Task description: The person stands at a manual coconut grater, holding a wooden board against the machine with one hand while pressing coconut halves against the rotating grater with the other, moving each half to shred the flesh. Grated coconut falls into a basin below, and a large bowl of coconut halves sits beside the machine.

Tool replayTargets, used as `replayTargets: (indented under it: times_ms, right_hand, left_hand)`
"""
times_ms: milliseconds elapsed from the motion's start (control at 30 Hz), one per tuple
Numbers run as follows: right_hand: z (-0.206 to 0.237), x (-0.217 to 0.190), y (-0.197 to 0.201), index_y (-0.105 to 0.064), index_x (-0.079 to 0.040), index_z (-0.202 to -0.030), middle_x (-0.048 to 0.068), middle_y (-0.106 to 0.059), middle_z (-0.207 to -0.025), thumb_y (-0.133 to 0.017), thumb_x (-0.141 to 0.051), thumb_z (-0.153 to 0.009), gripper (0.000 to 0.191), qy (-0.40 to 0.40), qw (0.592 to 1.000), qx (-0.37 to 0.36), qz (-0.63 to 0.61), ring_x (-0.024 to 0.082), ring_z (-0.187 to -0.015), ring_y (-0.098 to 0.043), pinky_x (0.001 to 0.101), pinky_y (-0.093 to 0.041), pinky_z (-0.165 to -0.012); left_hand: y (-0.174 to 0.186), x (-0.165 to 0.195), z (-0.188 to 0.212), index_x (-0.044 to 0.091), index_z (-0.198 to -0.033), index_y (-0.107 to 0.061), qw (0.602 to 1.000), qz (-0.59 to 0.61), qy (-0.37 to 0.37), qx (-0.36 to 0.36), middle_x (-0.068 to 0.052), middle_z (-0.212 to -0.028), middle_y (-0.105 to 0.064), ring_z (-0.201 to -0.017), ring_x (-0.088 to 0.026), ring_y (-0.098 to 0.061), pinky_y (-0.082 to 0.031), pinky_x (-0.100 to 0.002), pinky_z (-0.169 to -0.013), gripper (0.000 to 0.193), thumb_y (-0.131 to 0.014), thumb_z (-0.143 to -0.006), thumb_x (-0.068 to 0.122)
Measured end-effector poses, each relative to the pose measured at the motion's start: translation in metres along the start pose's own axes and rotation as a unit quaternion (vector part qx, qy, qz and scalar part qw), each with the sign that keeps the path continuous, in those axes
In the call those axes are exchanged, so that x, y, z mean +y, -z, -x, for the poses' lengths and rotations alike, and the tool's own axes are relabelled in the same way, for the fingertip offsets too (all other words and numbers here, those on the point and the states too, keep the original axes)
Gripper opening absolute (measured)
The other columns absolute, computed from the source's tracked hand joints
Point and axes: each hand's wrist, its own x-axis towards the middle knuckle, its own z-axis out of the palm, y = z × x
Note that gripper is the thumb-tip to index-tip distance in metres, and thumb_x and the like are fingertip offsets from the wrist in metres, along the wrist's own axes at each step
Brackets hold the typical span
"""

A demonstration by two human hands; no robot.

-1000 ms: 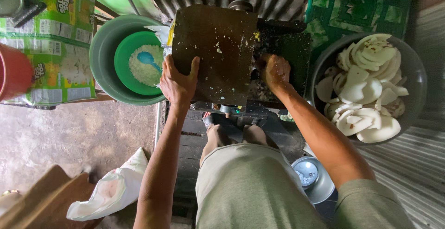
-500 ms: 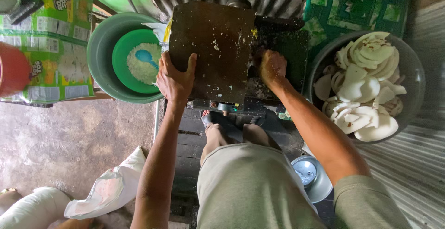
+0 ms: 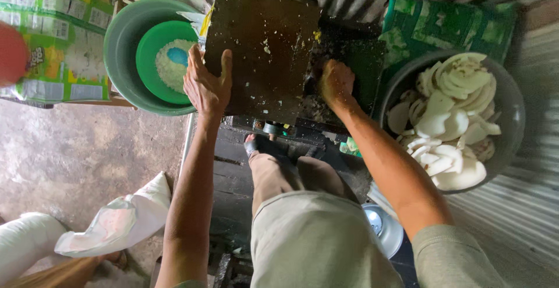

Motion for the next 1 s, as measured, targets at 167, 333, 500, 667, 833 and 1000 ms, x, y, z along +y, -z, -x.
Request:
replayTargets:
  times_ms: [167,333,500,667,833,1000]
  right_hand:
    - [-0.001,0.005,-0.011,-0.075,-0.006,-0.086,0.025,-0.071,-0.083,-0.065,-0.014,-0.084,0.013,0.018,0.999,0.029,-0.036,0.046,-0.08,-0.07,0.055,-0.056,-0.068]
    - [-0.012,0.019,-0.022,-0.068,-0.004,-0.083,0.026,-0.067,-0.081,-0.063,-0.014,-0.081,0.011,0.056,0.996,0.068,0.023,0.046,-0.078,-0.067,0.0552,-0.052,-0.065]
    - [0.003,0.043,0.005,-0.072,0.001,-0.095,0.025,-0.07,-0.087,-0.068,-0.009,-0.09,0.011,0.122,0.982,0.05,-0.136,0.036,-0.077,-0.07,0.0466,-0.052,-0.065]
    - [0.042,0.056,0.036,-0.076,0.0,-0.11,0.015,-0.075,-0.107,-0.068,-0.001,-0.099,0.014,0.1,0.952,0.099,-0.271,0.02,-0.085,-0.072,0.0329,-0.058,-0.075]
    - [0.085,0.114,0.03,-0.072,-0.004,-0.122,0.006,-0.072,-0.12,-0.065,-0.003,-0.101,0.022,0.017,0.881,0.14,-0.452,0.012,-0.095,-0.071,0.0237,-0.059,-0.08]
    - [0.132,0.194,0.029,-0.076,-0.004,-0.125,0.015,-0.073,-0.122,-0.074,-0.014,-0.104,0.023,-0.094,0.966,0.222,-0.091,0.027,-0.109,-0.069,0.0392,-0.052,-0.101]
  left_hand:
    - [-0.001,0.001,0.0,-0.002,-0.135,-0.057,0.999,0.025,0.037,0.013,-0.024,-0.115,-0.072,-0.103,-0.043,-0.07,-0.052,-0.051,-0.09,0.062,-0.073,-0.1,0.047]
    - [0.001,0.001,0.001,0.001,-0.135,-0.058,0.988,0.136,0.072,0.024,-0.024,-0.117,-0.072,-0.106,-0.04,-0.07,-0.052,-0.048,-0.094,0.058,-0.071,-0.1,0.046]
    - [0.019,-0.029,0.027,0.002,-0.14,-0.057,0.98,0.187,0.054,0.037,-0.024,-0.138,-0.064,-0.131,-0.038,-0.058,-0.038,-0.051,-0.114,0.054,-0.06,-0.106,0.043]
    - [0.033,-0.09,0.112,0.006,-0.138,-0.056,0.954,0.194,0.227,-0.015,-0.018,-0.133,-0.061,-0.127,-0.034,-0.057,-0.039,-0.048,-0.11,0.061,-0.057,-0.101,0.054]
    - [0.043,-0.146,0.232,0.01,-0.124,-0.062,0.967,0.056,0.227,-0.103,-0.013,-0.123,-0.064,-0.112,-0.034,-0.061,-0.038,-0.052,-0.107,0.049,-0.065,-0.094,0.049]
    - [0.057,-0.179,0.293,0.012,-0.112,-0.068,0.931,-0.013,0.292,-0.219,-0.015,-0.117,-0.066,-0.11,-0.037,-0.061,-0.043,-0.053,-0.093,0.045,-0.075,-0.083,0.045]
